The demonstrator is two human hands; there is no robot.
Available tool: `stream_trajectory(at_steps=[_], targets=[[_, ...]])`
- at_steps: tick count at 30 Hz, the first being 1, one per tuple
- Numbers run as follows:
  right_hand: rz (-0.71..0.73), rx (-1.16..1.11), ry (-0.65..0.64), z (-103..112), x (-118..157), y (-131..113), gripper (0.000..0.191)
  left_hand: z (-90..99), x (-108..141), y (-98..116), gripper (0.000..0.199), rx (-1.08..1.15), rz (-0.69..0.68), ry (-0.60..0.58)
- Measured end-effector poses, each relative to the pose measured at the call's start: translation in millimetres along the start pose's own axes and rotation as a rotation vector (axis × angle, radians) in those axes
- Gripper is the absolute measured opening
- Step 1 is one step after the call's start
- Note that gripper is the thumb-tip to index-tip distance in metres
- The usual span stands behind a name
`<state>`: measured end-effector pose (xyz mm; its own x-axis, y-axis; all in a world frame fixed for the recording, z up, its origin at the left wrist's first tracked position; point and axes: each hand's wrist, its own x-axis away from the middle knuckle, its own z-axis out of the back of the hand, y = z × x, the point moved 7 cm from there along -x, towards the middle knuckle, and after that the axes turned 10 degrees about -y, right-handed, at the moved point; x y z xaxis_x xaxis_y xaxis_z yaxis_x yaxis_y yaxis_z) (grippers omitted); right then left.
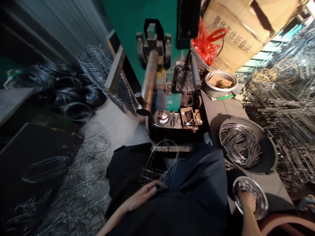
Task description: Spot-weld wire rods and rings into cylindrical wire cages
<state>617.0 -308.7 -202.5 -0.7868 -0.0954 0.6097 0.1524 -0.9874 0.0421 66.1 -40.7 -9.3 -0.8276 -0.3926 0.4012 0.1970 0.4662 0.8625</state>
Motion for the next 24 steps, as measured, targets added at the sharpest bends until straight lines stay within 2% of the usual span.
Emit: stream_trajectory(at_steps=[3, 5, 8, 13, 15, 17, 20, 22, 24], targets=[[0.011, -0.033, -0.019, -3.9, 4.5, -2.3, 0.064, 32.7, -1.7, -6.2, 0.07, 0.278, -0.041, 0.281], [-0.009, -0.046, 0.001, 3.4, 7.5, -1.4, 0.063, 45.3, -1.0, -10.6, 0.07, 0.452, -0.078, 0.382], [0.003, -0.032, 0.039, 15.1, 13.9, -1.7, 0.058, 37.7, -1.6, -17.2, 0.063, 0.492, -0.105, 0.341], [0.041, 0.113, 0.042, 23.9, 22.0, -1.2, 0.058, -8.3, -3.5, -37.7, 0.058, 0.459, -0.099, 0.167], [0.045, 0.16, 0.032, 26.3, 20.7, 1.2, 0.056, -14.1, -4.5, -41.1, 0.066, 0.421, -0.112, 0.192], [0.07, 0.218, 0.018, 28.0, 17.1, 1.8, 0.05, -5.8, -4.0, -40.8, 0.067, 0.362, -0.107, 0.326], [0.097, 0.277, 0.005, 28.1, 11.0, 1.1, 0.042, 17.8, 0.7, -30.2, 0.067, 0.346, -0.135, 0.566], [0.094, 0.278, 0.002, 25.8, 8.6, 1.3, 0.041, 28.8, 2.5, -20.5, 0.075, 0.413, -0.176, 0.624], [0.109, 0.27, 0.021, 23.3, 8.8, 0.8, 0.043, 34.6, 4.3, -12.3, 0.082, 0.482, -0.199, 0.632]])
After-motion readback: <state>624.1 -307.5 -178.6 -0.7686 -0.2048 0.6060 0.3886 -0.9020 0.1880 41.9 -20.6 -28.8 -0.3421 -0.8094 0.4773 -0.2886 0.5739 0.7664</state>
